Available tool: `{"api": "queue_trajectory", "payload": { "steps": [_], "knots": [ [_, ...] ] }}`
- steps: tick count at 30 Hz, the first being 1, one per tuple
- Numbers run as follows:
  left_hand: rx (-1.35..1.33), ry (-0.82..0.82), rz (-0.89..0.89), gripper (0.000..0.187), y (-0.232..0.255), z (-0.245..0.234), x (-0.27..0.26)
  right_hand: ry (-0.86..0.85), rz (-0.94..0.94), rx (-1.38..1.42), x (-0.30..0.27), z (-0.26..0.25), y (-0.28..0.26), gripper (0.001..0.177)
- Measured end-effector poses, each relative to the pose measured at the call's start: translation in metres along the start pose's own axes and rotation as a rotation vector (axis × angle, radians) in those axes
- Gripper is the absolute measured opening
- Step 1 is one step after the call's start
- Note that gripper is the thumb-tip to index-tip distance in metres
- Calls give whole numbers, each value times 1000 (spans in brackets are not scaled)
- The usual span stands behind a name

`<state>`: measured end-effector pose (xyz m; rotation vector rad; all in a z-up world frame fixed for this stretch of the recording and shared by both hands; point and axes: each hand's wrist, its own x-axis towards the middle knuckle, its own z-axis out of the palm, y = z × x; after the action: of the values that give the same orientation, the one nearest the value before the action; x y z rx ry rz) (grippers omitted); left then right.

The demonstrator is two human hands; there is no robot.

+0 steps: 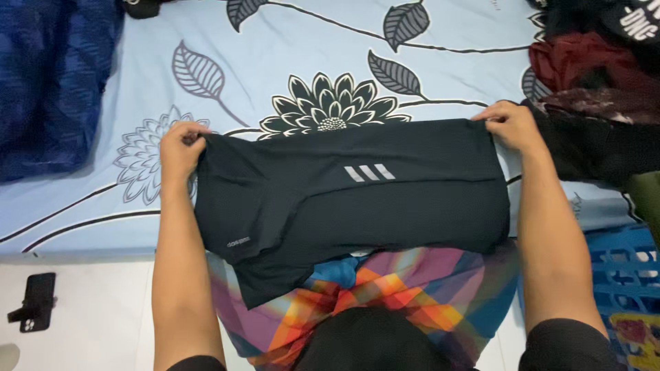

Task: The person folds a pair of black trousers and a black t-shirt on a bed. They smooth the fabric, fold each item into a compact rectangle, and place the folded trousers into a blue laundry basket.

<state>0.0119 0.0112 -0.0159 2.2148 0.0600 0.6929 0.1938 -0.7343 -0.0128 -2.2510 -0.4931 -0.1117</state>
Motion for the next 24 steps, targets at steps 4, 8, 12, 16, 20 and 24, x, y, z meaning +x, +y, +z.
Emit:
{"api": "queue_trajectory", "payload": {
  "steps": [4,8,12,16,20,24],
  "knots": [
    [26,86,-150,19,-14,-2,10,75,385,293,4,3,2,18],
    [2,95,-172,20,-27,1,15,119,396,265,16,12,14,23],
    [20,27,-146,17,-37,2,13,109,277,51,13,12,32,27],
    [105,-4,-5,17,-35,-5,21,152,329,-17,8,8,33,26],
    [70,2,-65,18,-26,-2,38,264,303,-33,5,0,29,27],
    [7,-33,-104,18,-29,18,69,290,378,-64,9,-13,30,25]
  ]
}}
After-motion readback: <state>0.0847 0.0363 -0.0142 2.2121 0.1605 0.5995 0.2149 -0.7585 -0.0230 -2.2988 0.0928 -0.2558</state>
